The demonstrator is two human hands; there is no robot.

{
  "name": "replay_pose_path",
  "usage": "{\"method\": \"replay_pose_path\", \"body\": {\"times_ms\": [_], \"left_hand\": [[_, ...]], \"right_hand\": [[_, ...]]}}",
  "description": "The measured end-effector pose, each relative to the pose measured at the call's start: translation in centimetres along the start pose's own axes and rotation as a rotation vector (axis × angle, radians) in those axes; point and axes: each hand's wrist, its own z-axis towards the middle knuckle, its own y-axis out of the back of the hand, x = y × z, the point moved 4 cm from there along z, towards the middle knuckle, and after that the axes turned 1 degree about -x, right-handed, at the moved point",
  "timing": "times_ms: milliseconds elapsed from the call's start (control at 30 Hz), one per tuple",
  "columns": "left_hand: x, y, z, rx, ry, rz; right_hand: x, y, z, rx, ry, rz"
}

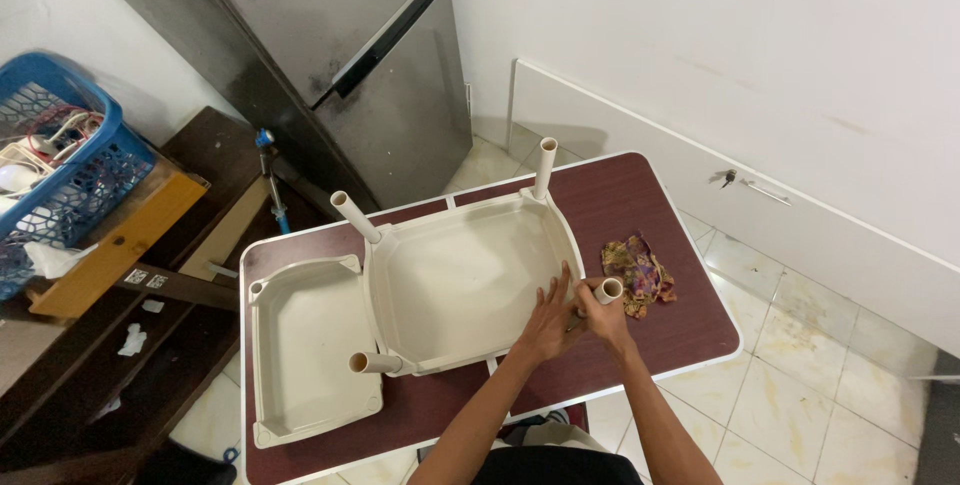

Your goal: The person disassembles a small white plastic table by removing its four legs and placing them into the tabletop. The tabletop and legs are handled one at a time and set on a maroon table in a cluttered room.

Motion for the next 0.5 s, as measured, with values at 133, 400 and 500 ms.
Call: {"method": "replay_pose_path", "body": {"times_ms": [133,400,500], "left_hand": [[0.0,0.1,-0.1,0.003,0.005,-0.009],[-1.1,1.0,-0.2,0.043,0.067,0.021],[-1.4,1.2,-0.1,0.075,0.097,0.040]], "right_hand": [[-0.9,0.1,-0.2,-0.102,-0.012,-0.038],[-2.1,-1.5,-1.2,-0.475,0.123,-0.060],[-2.5,-1.6,-1.3,-0.503,0.124,-0.036]]}}
